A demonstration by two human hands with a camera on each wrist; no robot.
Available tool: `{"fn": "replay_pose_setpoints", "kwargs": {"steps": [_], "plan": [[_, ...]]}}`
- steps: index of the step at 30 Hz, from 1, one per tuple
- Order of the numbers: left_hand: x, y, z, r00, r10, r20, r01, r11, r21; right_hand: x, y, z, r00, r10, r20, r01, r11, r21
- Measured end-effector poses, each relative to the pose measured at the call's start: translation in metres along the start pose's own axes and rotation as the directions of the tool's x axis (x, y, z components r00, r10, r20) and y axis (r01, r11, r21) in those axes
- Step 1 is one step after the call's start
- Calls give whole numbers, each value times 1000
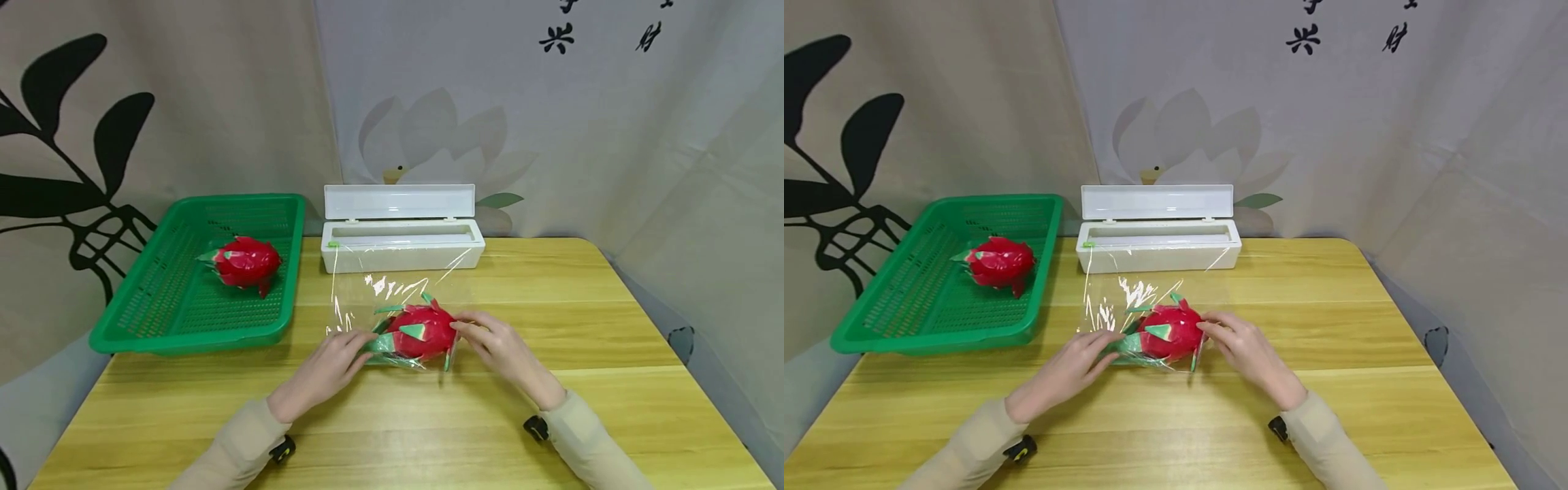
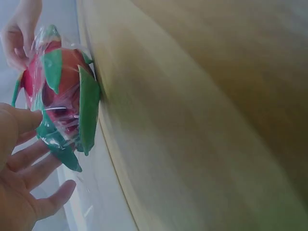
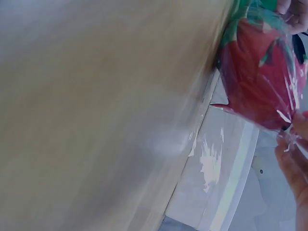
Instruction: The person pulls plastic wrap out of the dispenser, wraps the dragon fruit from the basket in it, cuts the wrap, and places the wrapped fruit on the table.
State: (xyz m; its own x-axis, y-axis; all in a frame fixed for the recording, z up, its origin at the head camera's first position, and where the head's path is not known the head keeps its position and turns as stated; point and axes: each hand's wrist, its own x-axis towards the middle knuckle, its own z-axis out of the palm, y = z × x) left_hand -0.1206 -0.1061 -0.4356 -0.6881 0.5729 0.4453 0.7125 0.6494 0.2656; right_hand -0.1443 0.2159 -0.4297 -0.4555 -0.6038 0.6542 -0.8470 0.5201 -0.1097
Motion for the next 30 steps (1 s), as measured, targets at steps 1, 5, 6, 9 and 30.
{"fn": "replay_pose_setpoints", "kwargs": {"steps": [1, 5, 6, 9, 30], "plan": [[0, 0, 0, 1000, 3, 2, -3, 1000, 3, 1, 0, 1, 1000, 9, -11, -9, 1000, 9], [2, 0, 1, 1000, 21, 9, -21, 1000, 3, 2, 2, 3, 998, 27, -55, -27, 1000, 12], [2, 0, 1, 1000, 24, 10, -24, 1000, 1, 3, 2, 3, 998, 30, -59, -29, 1000, 10], [3, 0, 1, 999, 30, 10, -30, 1000, 5, 5, 1, 4, 998, 26, -56, -26, 1000, -6], [4, 0, 1, 999, 1, 43, -1, 1000, 8, 4, -3, 2, 974, -45, 221, 70, 992, -105]]}}
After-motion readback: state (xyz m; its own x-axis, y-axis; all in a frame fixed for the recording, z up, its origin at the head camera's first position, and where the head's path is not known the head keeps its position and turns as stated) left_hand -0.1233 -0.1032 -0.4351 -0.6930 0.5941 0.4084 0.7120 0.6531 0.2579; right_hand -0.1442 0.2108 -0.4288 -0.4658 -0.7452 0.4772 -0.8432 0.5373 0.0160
